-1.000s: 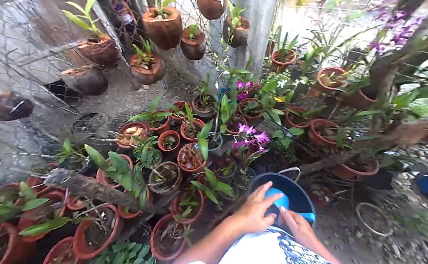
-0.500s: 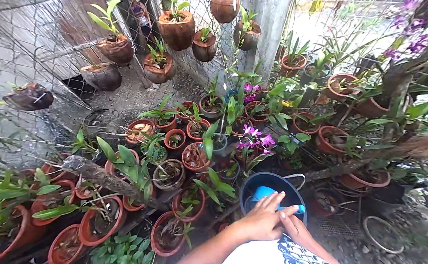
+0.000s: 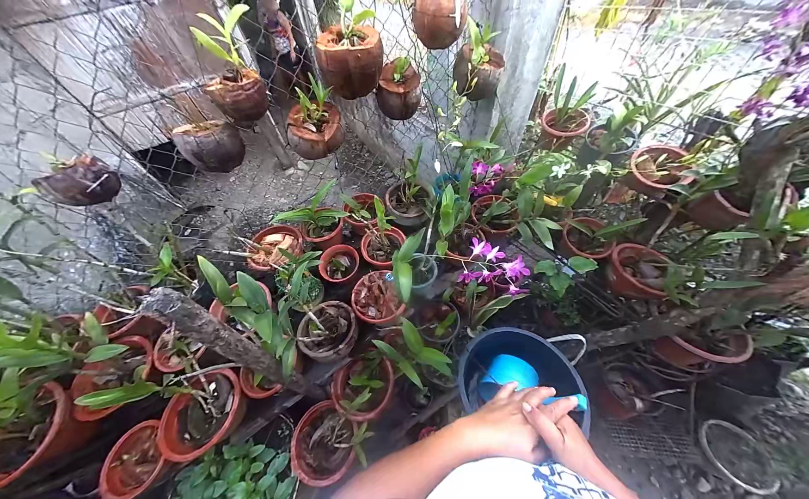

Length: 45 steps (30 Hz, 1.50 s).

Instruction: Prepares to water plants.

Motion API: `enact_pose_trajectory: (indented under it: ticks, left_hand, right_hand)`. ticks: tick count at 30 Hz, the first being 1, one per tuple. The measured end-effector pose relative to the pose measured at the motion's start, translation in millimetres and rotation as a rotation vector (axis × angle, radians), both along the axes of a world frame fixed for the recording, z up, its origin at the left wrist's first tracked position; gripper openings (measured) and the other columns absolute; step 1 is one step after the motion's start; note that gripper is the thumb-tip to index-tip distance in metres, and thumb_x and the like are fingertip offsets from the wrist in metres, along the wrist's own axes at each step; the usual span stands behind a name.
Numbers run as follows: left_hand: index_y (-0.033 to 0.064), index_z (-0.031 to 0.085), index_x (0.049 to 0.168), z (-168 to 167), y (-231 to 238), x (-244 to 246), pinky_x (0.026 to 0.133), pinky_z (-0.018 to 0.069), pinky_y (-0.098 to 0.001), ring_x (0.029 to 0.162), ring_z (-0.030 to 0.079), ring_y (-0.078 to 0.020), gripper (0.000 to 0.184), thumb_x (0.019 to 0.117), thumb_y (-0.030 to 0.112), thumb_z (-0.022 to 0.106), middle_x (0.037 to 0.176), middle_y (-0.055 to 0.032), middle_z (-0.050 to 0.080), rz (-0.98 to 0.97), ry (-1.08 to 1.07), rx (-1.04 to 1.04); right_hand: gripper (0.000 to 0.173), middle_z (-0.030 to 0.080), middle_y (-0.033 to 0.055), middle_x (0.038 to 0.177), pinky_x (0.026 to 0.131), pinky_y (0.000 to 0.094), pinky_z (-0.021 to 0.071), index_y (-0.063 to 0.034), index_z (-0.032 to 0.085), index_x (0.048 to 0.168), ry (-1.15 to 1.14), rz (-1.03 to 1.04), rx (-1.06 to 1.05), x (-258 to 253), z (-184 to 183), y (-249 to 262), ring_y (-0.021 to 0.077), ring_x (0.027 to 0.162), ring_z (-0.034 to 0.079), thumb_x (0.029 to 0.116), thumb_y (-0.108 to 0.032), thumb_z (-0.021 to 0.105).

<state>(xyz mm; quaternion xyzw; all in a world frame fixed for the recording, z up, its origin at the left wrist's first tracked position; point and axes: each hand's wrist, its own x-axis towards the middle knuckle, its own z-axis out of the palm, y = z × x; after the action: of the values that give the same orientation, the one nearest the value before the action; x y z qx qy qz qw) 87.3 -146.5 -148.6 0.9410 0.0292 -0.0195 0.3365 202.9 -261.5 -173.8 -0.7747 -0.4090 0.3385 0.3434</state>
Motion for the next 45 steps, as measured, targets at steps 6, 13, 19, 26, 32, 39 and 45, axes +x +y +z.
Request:
enact_pose_trajectory:
  ticks: [6, 13, 19, 26, 32, 39, 45]
  left_hand:
    - [0.0181, 0.028, 0.164, 0.9, 4.3, 0.6, 0.124, 0.0215, -0.0566, 0.150, 0.037, -0.0294, 0.073, 0.1004, 0.030, 0.062, 0.163, -0.0135, 0.039, -0.046, -0.012, 0.014]
    - [0.0158, 0.032, 0.163, 8.5, 11.9, -1.9, 0.125, 0.0207, -0.0563, 0.148, 0.041, -0.0311, 0.069, 0.1011, 0.024, 0.061, 0.159, -0.0152, 0.044, -0.096, -0.011, -0.034]
    - [0.0168, 0.035, 0.161, 7.2, 20.3, -4.7, 0.124, 0.0221, -0.0562, 0.145, 0.045, -0.0303, 0.066, 0.1007, 0.023, 0.060, 0.153, -0.0146, 0.051, -0.107, -0.030, -0.053]
    - [0.0153, 0.035, 0.161, 4.7, 28.2, -8.5, 0.125, 0.0204, -0.0557, 0.144, 0.046, -0.0305, 0.064, 0.1019, 0.023, 0.058, 0.152, -0.0153, 0.053, -0.099, -0.054, -0.064]
    - [0.0105, 0.040, 0.158, 9.6, 31.8, -12.2, 0.123, 0.0213, -0.0588, 0.142, 0.048, -0.0334, 0.060, 0.1009, 0.021, 0.057, 0.149, -0.0184, 0.054, -0.099, -0.053, -0.103]
    - [-0.0017, 0.025, 0.161, 13.4, 31.8, -12.3, 0.124, 0.0259, -0.0506, 0.147, 0.042, -0.0316, 0.077, 0.0946, 0.007, 0.064, 0.158, -0.0195, 0.045, -0.066, -0.215, -0.253]
    - [-0.0094, 0.020, 0.159, 26.1, 26.5, -13.5, 0.126, 0.0212, -0.0516, 0.148, 0.040, -0.0373, 0.084, 0.0927, 0.008, 0.069, 0.157, -0.0266, 0.043, -0.107, -0.307, -0.379]
  right_hand:
    - [0.067, 0.070, 0.0116, 0.074, 0.075, 0.0561, 0.0535, -0.0022, 0.073, 0.084, -0.001, -0.040, 0.021, -3.2, 2.3, -0.3, 0.0259, 0.081, 0.071, 0.0951, -0.061, 0.043]
    - [0.065, 0.071, 0.0137, 0.079, 0.078, 0.0575, 0.0532, 0.0000, 0.073, 0.092, -0.023, -0.054, 0.088, -9.3, 12.3, 3.2, 0.0270, 0.084, 0.071, 0.0963, -0.058, 0.043]
    - [0.065, 0.072, 0.0151, 0.085, 0.081, 0.0578, 0.0524, 0.0000, 0.073, 0.097, -0.027, -0.053, 0.063, -12.9, 18.0, 9.7, 0.0280, 0.089, 0.071, 0.0975, -0.057, 0.042]
    - [0.063, 0.071, 0.0150, 0.082, 0.080, 0.0575, 0.0526, 0.0002, 0.073, 0.096, -0.016, -0.039, 0.042, -14.1, 18.9, 18.5, 0.0281, 0.087, 0.071, 0.0978, -0.056, 0.043]
    - [0.062, 0.071, 0.0119, 0.081, 0.078, 0.0540, 0.0528, -0.0023, 0.073, 0.095, 0.019, -0.034, 0.028, -15.8, 21.5, 23.0, 0.0251, 0.086, 0.070, 0.0966, -0.057, 0.044]
    - [0.097, 0.070, -0.0013, 0.082, 0.078, 0.0274, 0.0574, -0.0002, 0.066, 0.105, 0.311, -0.173, 0.293, -18.5, 13.4, 15.3, 0.0026, 0.079, 0.066, 0.0998, -0.074, 0.003]
    - [0.064, 0.054, -0.0088, 0.066, 0.065, 0.0180, 0.0472, -0.0065, 0.060, 0.092, 0.352, -0.269, 0.301, -14.7, 11.6, 15.5, -0.0033, 0.061, 0.049, 0.1102, -0.043, 0.011]
